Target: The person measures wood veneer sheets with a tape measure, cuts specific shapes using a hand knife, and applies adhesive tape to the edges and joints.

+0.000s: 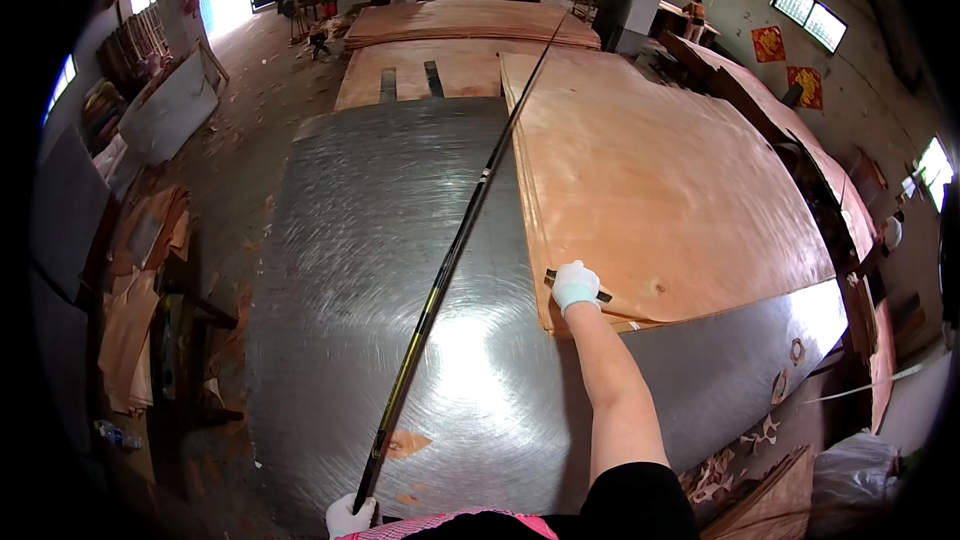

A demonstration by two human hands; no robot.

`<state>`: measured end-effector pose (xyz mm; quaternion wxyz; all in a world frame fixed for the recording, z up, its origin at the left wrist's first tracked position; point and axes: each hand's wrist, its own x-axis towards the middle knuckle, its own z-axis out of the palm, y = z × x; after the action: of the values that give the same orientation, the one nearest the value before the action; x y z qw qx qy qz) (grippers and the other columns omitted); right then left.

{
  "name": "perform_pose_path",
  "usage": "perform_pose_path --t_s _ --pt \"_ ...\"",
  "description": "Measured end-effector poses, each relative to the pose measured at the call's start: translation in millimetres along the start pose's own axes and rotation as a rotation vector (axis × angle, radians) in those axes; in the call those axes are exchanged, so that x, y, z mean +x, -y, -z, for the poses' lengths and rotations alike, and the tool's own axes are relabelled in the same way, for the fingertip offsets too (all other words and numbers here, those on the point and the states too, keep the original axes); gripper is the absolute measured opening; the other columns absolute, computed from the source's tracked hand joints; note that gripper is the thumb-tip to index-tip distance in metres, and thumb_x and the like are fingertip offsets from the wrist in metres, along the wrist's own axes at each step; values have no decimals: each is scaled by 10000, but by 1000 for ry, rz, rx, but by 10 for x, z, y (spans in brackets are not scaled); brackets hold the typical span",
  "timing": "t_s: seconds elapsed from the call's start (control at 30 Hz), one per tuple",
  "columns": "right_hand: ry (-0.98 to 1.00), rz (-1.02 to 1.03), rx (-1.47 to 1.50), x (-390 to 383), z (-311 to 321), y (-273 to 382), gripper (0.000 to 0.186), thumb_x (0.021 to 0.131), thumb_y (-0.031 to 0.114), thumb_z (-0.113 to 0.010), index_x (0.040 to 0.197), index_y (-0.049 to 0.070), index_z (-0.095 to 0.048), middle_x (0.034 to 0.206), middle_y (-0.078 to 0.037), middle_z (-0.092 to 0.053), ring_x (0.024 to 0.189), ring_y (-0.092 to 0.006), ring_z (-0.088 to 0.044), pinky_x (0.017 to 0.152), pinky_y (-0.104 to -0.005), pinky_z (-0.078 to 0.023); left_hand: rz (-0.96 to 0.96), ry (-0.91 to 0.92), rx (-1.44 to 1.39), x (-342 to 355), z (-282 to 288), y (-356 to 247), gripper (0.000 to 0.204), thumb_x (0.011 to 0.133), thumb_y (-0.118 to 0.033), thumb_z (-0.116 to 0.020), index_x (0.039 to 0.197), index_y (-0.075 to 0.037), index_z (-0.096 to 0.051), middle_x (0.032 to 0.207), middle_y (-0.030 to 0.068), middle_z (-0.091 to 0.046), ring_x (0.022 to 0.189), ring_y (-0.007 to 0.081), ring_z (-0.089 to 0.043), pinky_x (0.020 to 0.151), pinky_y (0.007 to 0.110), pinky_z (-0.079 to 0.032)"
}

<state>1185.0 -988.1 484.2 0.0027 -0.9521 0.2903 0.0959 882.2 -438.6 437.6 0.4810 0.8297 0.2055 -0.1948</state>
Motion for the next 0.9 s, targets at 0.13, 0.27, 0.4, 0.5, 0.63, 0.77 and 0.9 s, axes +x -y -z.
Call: perform_pose_path --t_s 0.13,0.27,0.4,0.5,0.63,0.77,0.9 --pt "64 71 -5 86 66 -20 277 865 266 -598 1018 94 -753 1072 -161 -710 1004 -322 -692 863 -402 -548 -38 -34 108 116 38 137 169 856 -140 -728 793 14 -700 602 4 -594 544 73 -527 510 288 -424" --pt "58 88 89 -15 426 -74 275 855 242 -567 985 80 -747 992 -182 -710 975 -347 -682 839 -410 -541 -15 -34 12 51 54 -21 192 858 -162 -724 764 2 -691 573 -5 -570 511 75 -505 479 288 -403" --pt "-43 26 214 137 464 -257 253 861 222 -548 971 82 -729 1010 -184 -703 971 -359 -675 834 -436 -530 -50 -9 93 126 63 133 203 862 -172 -718 754 -3 -684 567 -6 -565 504 75 -504 472 284 -399" --pt "-45 60 231 46 507 -129 263 868 216 -535 990 80 -725 1013 -180 -703 979 -357 -673 838 -435 -527 -33 -9 39 117 79 189 196 862 -168 -716 756 -7 -683 567 -1 -569 506 74 -508 473 282 -399" --pt "14 37 221 37 493 -90 266 861 241 -553 986 81 -725 1017 -176 -704 981 -356 -673 849 -434 -529 -35 -17 48 61 60 -34 195 863 -168 -712 765 -1 -690 572 3 -574 510 75 -513 477 284 -405" --pt "75 120 141 -51 323 -32 357 834 380 -659 1029 87 -713 1024 -142 -719 992 -337 -681 863 -419 -536 -49 -34 84 71 75 52 185 863 -162 -712 789 8 -701 584 5 -585 518 75 -520 484 283 -412" --pt "118 54 38 -33 0 -141 496 791 483 -729 1084 86 -689 1042 -129 -724 999 -315 -689 857 -409 -543 -22 -16 12 81 13 19 176 857 -153 -717 799 12 -705 595 8 -596 527 76 -528 492 283 -420"
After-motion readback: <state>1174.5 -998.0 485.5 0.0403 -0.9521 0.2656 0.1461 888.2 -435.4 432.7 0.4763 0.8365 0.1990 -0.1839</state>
